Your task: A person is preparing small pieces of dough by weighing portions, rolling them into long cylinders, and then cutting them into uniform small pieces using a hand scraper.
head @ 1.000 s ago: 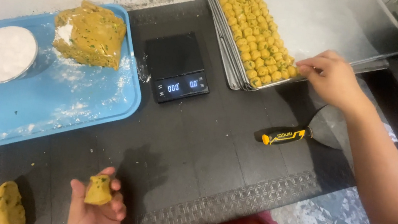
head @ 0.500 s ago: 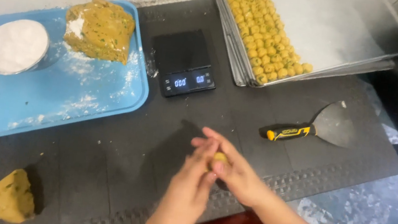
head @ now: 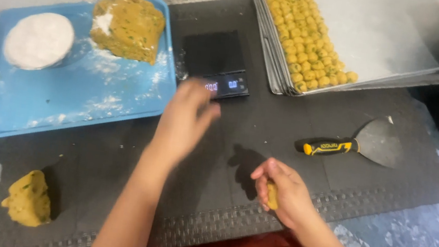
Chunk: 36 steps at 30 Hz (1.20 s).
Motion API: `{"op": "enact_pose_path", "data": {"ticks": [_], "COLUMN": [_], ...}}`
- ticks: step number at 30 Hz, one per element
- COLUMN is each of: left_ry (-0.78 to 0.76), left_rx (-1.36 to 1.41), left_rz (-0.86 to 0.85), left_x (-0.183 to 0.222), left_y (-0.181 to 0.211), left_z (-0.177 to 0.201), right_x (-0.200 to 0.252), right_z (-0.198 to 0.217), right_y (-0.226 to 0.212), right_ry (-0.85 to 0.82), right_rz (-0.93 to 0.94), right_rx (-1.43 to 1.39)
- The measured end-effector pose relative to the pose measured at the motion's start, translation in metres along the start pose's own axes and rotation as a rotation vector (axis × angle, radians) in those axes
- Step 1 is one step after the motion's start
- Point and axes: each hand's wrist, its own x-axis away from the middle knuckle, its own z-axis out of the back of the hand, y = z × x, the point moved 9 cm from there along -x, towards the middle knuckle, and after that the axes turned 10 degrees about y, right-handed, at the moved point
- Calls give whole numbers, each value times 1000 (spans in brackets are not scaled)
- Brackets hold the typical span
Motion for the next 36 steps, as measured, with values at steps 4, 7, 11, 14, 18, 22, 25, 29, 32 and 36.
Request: {"op": "enact_pose_path", "data": {"ticks": [4, 7, 11, 14, 18, 22, 25, 29, 32, 36], "left_ry": [-27, 40, -314, -406, -56, -84, -88, -27, -43, -32], "left_rx": [66, -37, 218, 228, 132, 78, 34, 149, 308, 373], "left_rz": [91, -28, 158, 183, 96, 122, 4, 16, 141, 127], "left_x": [-40, -25, 45, 91, 105, 108, 104, 102, 105, 102], "left_y": [-44, -19, 62, 76, 64, 54, 66, 68, 57, 56], "left_z": [-21, -18, -29, -44, -26, -28, -28, -26, -30, -21], "right_x": [8, 14, 15, 16, 25, 4, 3, -12, -18, -26], "right_z": [-10, -15, 2, -13, -59, -52, -46, -16, -14, -21], "right_y": [-19, -35, -31, -37, -76, -58, -54, -30, -25, -23], "right_ry": [-76, -100, 63, 58, 6, -61, 2, -33, -120, -172], "right_rz": [130, 137, 194, 312, 694, 476, 406, 244, 182, 121], "right_rx": [-91, -251, -36, 308, 913, 745, 694, 354, 226, 230]}}
